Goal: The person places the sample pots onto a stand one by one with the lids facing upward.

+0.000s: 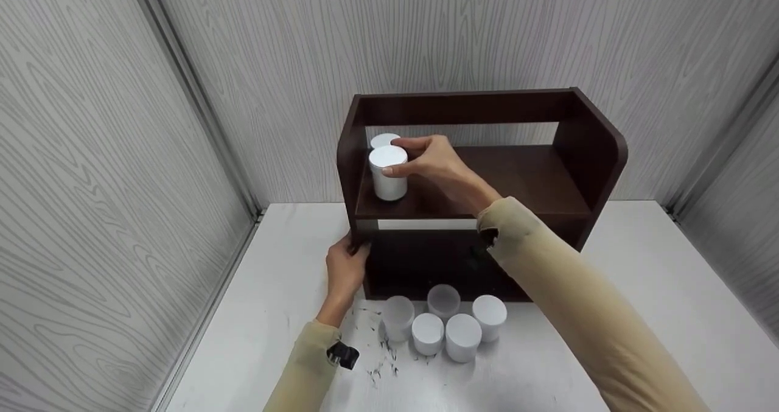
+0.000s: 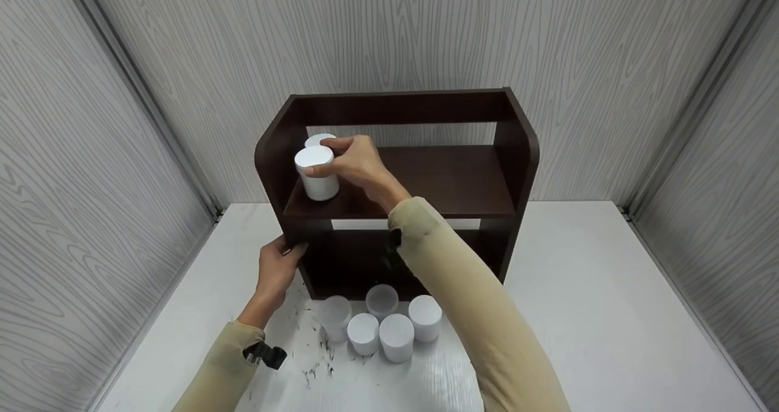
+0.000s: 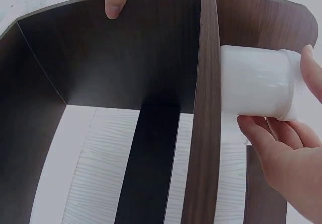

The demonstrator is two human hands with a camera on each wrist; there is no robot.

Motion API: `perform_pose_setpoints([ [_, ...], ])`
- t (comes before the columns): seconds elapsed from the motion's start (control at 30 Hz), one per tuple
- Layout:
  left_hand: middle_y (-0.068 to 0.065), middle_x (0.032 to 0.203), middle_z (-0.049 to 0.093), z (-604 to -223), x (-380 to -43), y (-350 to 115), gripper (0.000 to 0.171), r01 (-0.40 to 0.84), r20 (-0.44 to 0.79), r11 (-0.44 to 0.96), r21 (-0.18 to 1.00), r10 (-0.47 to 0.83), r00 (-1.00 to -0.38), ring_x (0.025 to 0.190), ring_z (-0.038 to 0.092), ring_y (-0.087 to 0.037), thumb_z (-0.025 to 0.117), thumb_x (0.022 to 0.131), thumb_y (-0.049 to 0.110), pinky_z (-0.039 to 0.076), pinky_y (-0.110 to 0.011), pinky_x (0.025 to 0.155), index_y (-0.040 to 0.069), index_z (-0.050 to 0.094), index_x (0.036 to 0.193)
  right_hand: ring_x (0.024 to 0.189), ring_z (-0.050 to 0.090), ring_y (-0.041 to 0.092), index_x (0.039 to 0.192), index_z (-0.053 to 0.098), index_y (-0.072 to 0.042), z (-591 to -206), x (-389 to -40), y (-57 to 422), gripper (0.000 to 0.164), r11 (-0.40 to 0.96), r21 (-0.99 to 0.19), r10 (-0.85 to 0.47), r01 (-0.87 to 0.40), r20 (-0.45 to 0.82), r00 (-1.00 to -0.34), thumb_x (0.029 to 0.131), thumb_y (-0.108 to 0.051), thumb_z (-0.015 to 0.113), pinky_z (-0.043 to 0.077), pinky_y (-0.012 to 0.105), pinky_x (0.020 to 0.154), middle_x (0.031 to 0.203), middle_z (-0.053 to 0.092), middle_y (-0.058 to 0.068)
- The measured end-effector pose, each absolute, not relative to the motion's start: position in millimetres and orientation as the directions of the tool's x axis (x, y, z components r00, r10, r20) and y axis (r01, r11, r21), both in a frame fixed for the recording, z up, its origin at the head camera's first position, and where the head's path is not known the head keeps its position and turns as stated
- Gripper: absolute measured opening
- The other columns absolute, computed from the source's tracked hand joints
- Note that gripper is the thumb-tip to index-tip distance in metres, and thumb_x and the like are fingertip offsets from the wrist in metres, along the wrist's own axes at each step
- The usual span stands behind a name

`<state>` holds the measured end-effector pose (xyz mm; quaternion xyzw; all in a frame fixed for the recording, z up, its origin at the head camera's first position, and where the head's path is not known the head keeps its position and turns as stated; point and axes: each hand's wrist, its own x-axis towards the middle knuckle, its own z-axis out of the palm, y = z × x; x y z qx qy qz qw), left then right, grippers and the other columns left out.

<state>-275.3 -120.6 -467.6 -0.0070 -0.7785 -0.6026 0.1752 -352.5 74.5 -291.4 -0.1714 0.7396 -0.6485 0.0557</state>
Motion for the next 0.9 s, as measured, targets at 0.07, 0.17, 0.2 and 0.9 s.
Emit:
perform_pose_setpoints([
  [0.07, -0.025, 0.128, 0.07, -467.3, -275.8, -120.3, 0.041, 0.222, 0.283, 0.275, 0.935, -0.205, -0.937, 0.12, 0.066, -0.036, 0.064, 0.102, 0.009, 0.053, -0.049, 0.102, -0.01, 0.062, 0.138, 0.118, 0.066, 0.019, 0.138, 0.068, -0.001, -291.5, -352.9, 74.0, 0.066, 0.102, -0.978, -0.323, -0.181, 0.139, -0.936, 0.078, -0.006, 0.094, 0.054, 0.031, 0.099, 0.143, 0.065, 0.008],
  [0.17, -0.024, 0.125, 0.071, -467.2, -276.6, -119.8, 0.039, 0.219, 0.282, 0.278, 0.935, -0.213, -0.935, 0.118, 0.067, -0.035, 0.064, 0.102, 0.009, 0.054, -0.049, 0.101, -0.01, 0.064, 0.136, 0.116, 0.067, 0.019, 0.138, 0.068, -0.001, -291.7, -352.5, 73.2, 0.066, 0.104, -0.978, -0.323, -0.183, 0.141, -0.936, 0.078, -0.005, 0.094, 0.055, 0.031, 0.097, 0.147, 0.062, 0.008],
  [0.2, -0.024, 0.124, 0.071, -467.4, -276.6, -119.5, 0.038, 0.217, 0.28, 0.277, 0.936, -0.213, -0.936, 0.118, 0.068, -0.035, 0.064, 0.102, 0.009, 0.054, -0.049, 0.1, -0.01, 0.064, 0.135, 0.115, 0.067, 0.019, 0.139, 0.068, -0.001, -291.8, -352.3, 72.9, 0.066, 0.103, -0.978, -0.325, -0.181, 0.139, -0.935, 0.078, -0.005, 0.094, 0.055, 0.031, 0.097, 0.147, 0.061, 0.009],
  [0.9, -0.028, 0.132, 0.066, -466.9, -275.3, -118.1, 0.045, 0.205, 0.255, 0.252, 0.946, -0.189, -0.948, 0.124, 0.064, -0.038, 0.062, 0.104, 0.009, 0.052, -0.049, 0.104, -0.012, 0.056, 0.143, 0.117, 0.066, 0.019, 0.139, 0.067, -0.001, -296.0, -351.6, 75.1, 0.066, 0.125, -0.972, -0.333, -0.198, 0.147, -0.931, 0.079, -0.011, 0.093, 0.053, 0.033, 0.1, 0.127, 0.072, 0.01],
])
